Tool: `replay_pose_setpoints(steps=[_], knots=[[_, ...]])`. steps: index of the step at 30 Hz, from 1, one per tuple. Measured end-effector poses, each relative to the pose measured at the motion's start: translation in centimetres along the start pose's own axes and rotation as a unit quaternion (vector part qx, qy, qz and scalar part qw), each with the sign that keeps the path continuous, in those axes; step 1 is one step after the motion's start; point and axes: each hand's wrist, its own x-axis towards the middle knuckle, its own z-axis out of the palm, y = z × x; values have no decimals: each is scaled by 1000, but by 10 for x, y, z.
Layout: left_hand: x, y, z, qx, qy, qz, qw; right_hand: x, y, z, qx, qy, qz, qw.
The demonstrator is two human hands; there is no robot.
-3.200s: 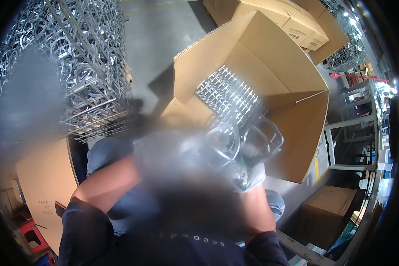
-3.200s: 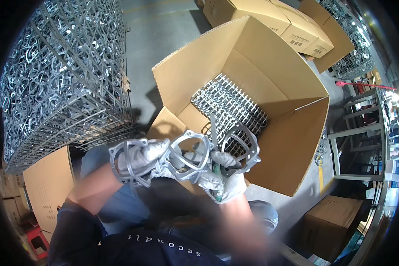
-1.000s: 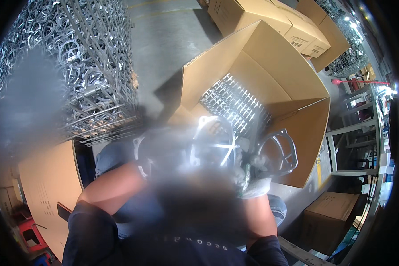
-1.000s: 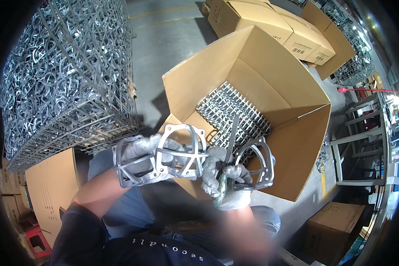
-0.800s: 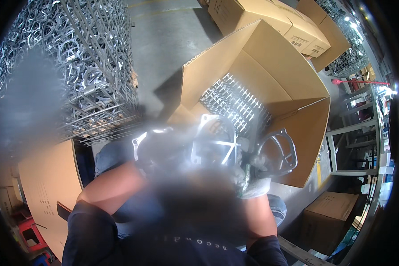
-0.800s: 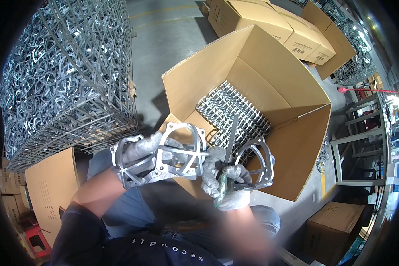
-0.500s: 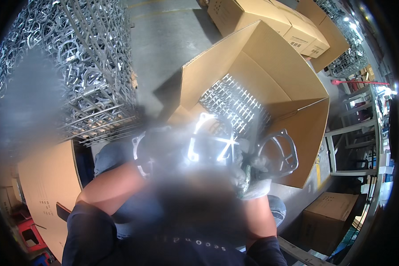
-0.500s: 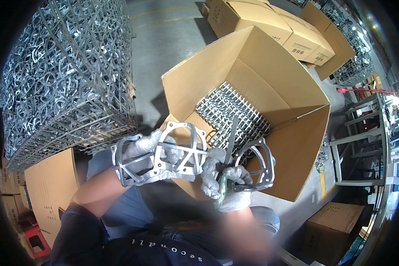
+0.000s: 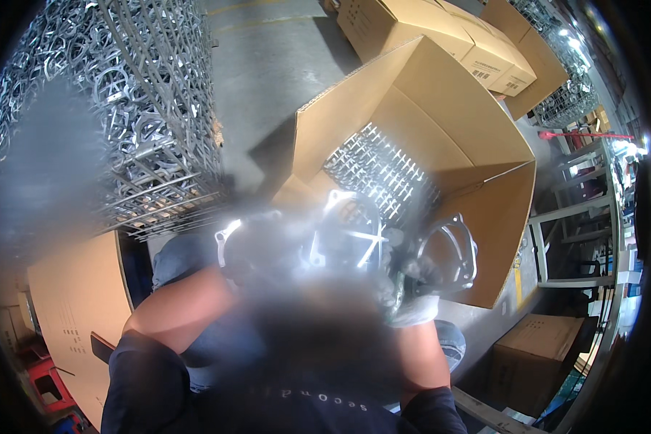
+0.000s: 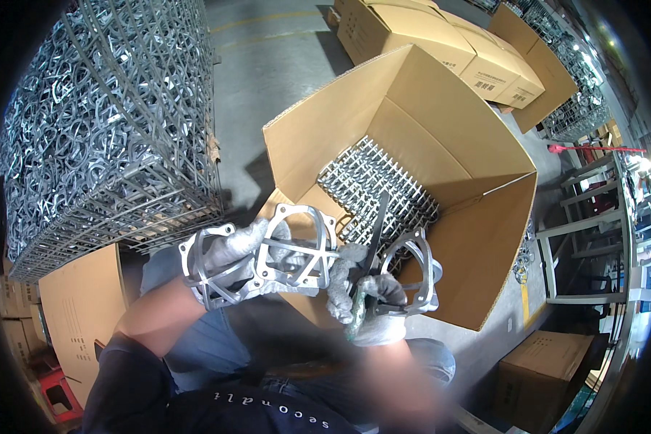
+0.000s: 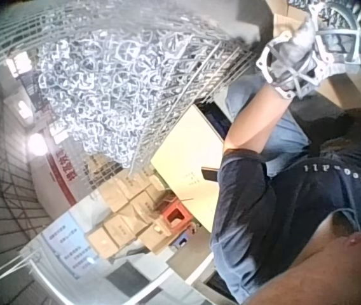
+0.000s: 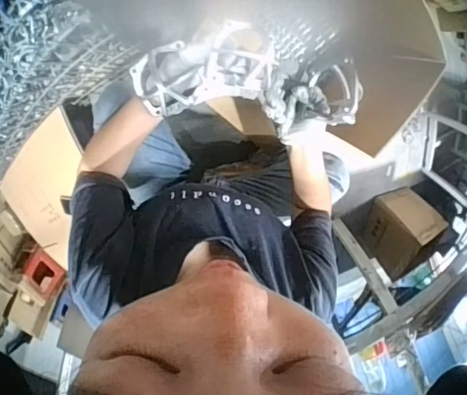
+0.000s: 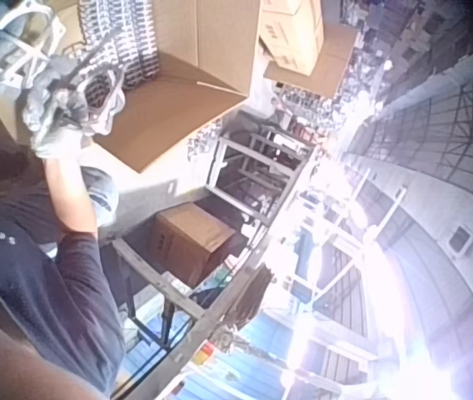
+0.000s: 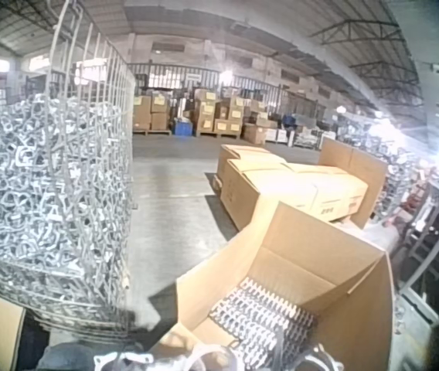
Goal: The person takes metal parts from a wire container, files them with a hand file, and stacks them inside a cardboard box.
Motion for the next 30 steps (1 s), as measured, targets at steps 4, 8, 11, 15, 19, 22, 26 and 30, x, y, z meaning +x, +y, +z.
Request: replay_pose_setpoints(steps=[4,8,11,15,19,22,26,30], knots=[[1,-2,-6,10,-17,2,1000,0,13,-10,-66,105,-94,988],[-3,5,-1,21,-38,7,999,-4,8,-9,-207,96,-80,970],[-11,27,16,-99,-6,-54,994,-9,16,-22,-183,118,-72,973],[-11,45,25,-75,13,-96,992,-10,7,-19,-256,163,-10,953],[-18,30,20,76,23,-41,996,-5,6,-12,-241,150,24,959],[-18,27,22,104,-5,-51,993,0,5,-1,-106,242,48,963],[-20,24,29,107,38,-44,993,1,11,-2,-220,203,-14,954],[-24,28,32,11,20,-105,994,6,3,-11,-52,180,106,977]])
